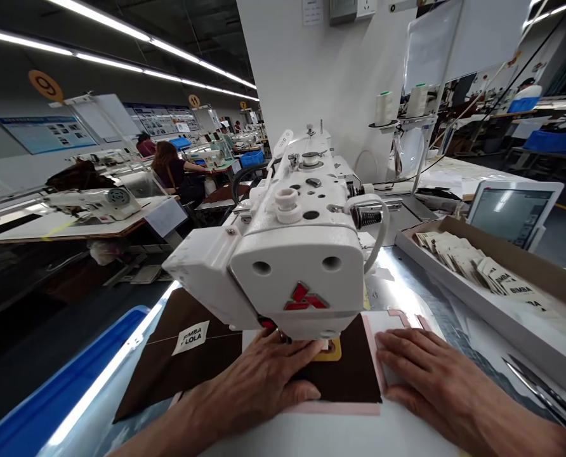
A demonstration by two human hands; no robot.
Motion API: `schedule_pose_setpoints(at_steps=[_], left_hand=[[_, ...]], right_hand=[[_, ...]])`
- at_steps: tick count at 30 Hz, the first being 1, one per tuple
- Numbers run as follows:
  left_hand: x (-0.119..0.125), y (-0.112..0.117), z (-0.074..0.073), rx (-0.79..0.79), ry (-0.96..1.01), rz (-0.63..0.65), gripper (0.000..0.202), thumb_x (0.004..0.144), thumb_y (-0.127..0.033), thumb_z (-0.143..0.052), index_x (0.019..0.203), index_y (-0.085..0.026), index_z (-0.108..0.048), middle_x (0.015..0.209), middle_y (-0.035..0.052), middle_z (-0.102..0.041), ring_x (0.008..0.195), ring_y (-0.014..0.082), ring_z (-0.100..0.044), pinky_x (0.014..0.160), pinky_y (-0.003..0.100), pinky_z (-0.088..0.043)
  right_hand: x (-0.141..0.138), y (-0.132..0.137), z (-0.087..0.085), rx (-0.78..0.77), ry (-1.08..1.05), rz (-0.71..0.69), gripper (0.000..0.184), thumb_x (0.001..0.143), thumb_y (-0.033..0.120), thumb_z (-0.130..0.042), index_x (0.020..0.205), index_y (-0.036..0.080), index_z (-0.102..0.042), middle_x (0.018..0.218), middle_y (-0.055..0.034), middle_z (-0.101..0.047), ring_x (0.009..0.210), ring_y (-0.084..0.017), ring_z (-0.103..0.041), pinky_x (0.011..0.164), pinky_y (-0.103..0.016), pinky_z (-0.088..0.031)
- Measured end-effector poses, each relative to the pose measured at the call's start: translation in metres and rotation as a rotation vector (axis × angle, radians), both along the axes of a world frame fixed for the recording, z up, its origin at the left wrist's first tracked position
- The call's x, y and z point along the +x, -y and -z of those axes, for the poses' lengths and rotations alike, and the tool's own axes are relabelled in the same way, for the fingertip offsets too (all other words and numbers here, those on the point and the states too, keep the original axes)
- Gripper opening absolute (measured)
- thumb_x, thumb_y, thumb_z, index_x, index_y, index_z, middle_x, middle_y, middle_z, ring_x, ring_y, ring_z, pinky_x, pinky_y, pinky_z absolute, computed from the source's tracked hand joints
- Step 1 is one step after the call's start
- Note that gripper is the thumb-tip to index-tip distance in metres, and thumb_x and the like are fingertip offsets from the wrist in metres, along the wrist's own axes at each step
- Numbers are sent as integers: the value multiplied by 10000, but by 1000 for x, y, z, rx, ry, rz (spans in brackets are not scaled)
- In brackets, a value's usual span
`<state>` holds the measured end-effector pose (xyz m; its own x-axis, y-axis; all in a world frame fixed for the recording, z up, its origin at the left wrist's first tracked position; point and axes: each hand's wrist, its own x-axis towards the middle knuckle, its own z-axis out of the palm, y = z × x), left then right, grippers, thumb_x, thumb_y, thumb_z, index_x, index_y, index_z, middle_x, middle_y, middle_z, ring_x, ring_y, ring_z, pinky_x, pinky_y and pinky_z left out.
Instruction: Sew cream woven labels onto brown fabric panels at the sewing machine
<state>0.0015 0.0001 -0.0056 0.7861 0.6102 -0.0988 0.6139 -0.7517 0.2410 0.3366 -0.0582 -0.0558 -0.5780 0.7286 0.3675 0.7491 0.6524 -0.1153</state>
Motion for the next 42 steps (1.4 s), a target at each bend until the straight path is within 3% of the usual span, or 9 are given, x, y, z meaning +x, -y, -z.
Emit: schedule_pose_setpoints(at_steps=[4, 9, 20, 24, 28, 35, 42], left_hand=[[6, 3, -3, -33, -75, -74, 615, 1022, -521, -635, 1548, -238, -484, 1447, 88, -646, 1316, 369, -601, 1078, 495, -486], [10, 3, -5, 29, 8, -83, 615, 1004, -611, -605, 1512, -275, -522, 1211, 101, -744, 1075, 348, -704, 956, 449, -533], [5, 10, 3, -68, -27, -120, 769, 1010, -630, -585, 1628, -235, -355, 1563, 123, -530, 1433, 378, -503, 1189, 557, -401], [-15, 12, 6, 28, 18, -74, 797, 1029, -576, -592, 1674, -285, -225, 1639, 102, -419, 1508, 362, -407, 1251, 579, -327], [-44, 13, 9, 154, -40, -113, 698, 1051, -527, -573, 1652, -299, -299, 1645, 94, -387, 1498, 388, -409, 1222, 614, -374], [-76, 23, 10, 319, 48, -78, 672, 1043, -446, -616, 1639, -339, -326, 1643, 46, -404, 1482, 330, -451, 1188, 501, -467], [-67, 33, 7, 345, 67, 30, 690, 1011, -473, -669, 1620, -321, -382, 1643, 27, -401, 1476, 313, -465, 1177, 442, -491]], right_hand=[[1, -2, -1, 27, -8, 6, 311, 1055, 418, -588, 1285, 229, -676, 1378, -71, -689, 1257, -300, -640, 1064, -526, -525], [2, -2, -4, 15, 2, 21, 335, 1048, 443, -598, 1300, 241, -684, 1390, -75, -684, 1253, -300, -646, 1067, -530, -524], [2, 1, -6, 17, -40, 31, 316, 1049, 449, -590, 1275, 245, -674, 1355, -37, -699, 1206, -309, -658, 1016, -539, -540], [1, 2, -6, 27, -55, 16, 296, 1068, 431, -559, 1266, 240, -667, 1325, -43, -712, 1187, -297, -669, 1028, -534, -523], [0, 3, -7, 20, -81, 14, 284, 1087, 410, -523, 1269, 243, -662, 1279, -51, -723, 1161, -278, -674, 1032, -503, -513], [-3, 8, -11, 33, -130, 27, 265, 1101, 353, -485, 1227, 242, -690, 1247, -44, -743, 1124, -258, -683, 1026, -462, -512], [0, 9, -33, 5, -81, -12, 238, 1078, 294, -531, 1217, 223, -709, 1191, -32, -771, 1031, -238, -722, 955, -425, -572]])
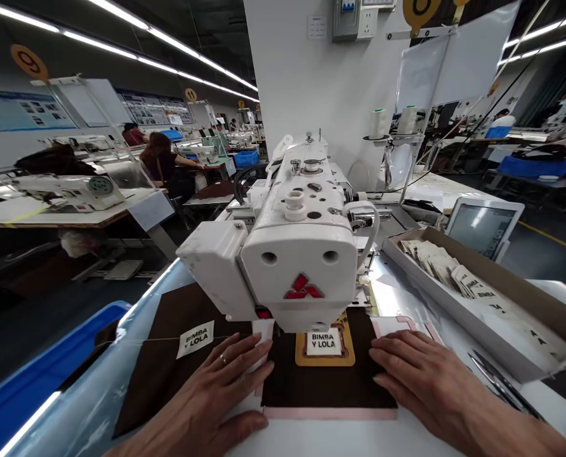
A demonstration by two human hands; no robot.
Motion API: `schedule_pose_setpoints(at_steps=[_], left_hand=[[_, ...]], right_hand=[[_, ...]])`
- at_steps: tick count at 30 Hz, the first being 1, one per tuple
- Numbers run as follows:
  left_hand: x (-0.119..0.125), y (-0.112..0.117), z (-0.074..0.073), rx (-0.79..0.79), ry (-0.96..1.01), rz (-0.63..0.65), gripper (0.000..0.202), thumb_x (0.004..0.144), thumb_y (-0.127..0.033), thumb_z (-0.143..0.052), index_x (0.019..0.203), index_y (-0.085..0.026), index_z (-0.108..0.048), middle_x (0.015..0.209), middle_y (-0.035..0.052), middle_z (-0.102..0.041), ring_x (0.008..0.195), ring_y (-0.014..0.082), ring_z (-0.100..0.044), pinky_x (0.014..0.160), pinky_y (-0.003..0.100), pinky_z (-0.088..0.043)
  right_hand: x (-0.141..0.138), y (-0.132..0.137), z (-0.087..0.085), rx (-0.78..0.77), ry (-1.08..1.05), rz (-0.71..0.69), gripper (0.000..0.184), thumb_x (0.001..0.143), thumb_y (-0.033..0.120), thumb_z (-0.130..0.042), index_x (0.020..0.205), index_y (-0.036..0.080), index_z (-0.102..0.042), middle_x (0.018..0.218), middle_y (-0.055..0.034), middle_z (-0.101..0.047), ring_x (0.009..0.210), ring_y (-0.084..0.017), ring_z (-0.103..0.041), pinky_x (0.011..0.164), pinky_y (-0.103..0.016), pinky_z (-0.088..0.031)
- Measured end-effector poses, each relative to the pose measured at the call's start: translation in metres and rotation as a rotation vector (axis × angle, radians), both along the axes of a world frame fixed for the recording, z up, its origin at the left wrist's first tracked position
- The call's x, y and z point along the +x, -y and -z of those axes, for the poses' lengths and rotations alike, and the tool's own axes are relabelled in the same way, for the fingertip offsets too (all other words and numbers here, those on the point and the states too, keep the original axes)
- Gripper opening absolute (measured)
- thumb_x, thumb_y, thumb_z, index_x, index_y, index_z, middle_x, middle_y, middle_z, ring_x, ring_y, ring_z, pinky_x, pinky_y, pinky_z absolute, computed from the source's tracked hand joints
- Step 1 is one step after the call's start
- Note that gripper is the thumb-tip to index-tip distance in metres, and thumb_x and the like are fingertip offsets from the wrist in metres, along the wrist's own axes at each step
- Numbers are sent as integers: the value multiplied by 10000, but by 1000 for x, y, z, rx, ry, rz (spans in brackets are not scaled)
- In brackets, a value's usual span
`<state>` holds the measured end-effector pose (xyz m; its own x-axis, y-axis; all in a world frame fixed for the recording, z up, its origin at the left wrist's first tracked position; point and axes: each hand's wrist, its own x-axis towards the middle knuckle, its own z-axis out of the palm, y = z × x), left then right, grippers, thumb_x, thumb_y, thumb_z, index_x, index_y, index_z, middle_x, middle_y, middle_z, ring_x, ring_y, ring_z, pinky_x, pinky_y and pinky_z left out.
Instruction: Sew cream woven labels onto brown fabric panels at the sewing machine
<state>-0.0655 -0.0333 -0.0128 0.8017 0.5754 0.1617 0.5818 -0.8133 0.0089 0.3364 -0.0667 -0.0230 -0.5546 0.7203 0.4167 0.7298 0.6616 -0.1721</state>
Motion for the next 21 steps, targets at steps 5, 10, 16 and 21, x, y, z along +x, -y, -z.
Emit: schedule_pose_setpoints(at_steps=[5, 10, 16, 21], left_hand=[[15, -7, 7, -45, 16, 38, 514, 1013, -432, -671, 1507, -342, -557, 1615, 8, -468, 1471, 316, -473, 1187, 482, -473], [30, -17, 14, -72, 97, 39, 363, 1021, -376, -670, 1383, -360, -655, 1507, -1, -590, 1406, 289, -530, 1241, 500, -378], [48, -16, 3, -49, 260, 65, 154, 1062, -228, -569, 1049, -266, -717, 1242, -5, -709, 1260, 197, -607, 1241, 377, -331], [48, -10, -3, -66, 291, 139, 177, 1054, -147, -520, 959, -214, -654, 1197, 18, -720, 1224, 178, -628, 1222, 337, -347]], right_hand=[[-2, 7, -10, -6, 111, -49, 254, 1076, 289, -534, 1212, 189, -724, 1202, -44, -777, 1036, -229, -739, 909, -372, -607], [-9, 14, 0, 32, 130, -60, 317, 1078, 395, -543, 1264, 201, -711, 1268, -52, -753, 1095, -242, -726, 968, -387, -591], [-24, 9, 17, 65, -2, -23, 295, 1111, 302, -438, 1113, 225, -723, 1079, -54, -754, 920, -224, -692, 785, -355, -559], [-36, 7, 12, 64, -46, -142, 340, 1114, 166, -341, 1032, 187, -671, 919, -39, -700, 770, -182, -617, 728, -342, -472]])
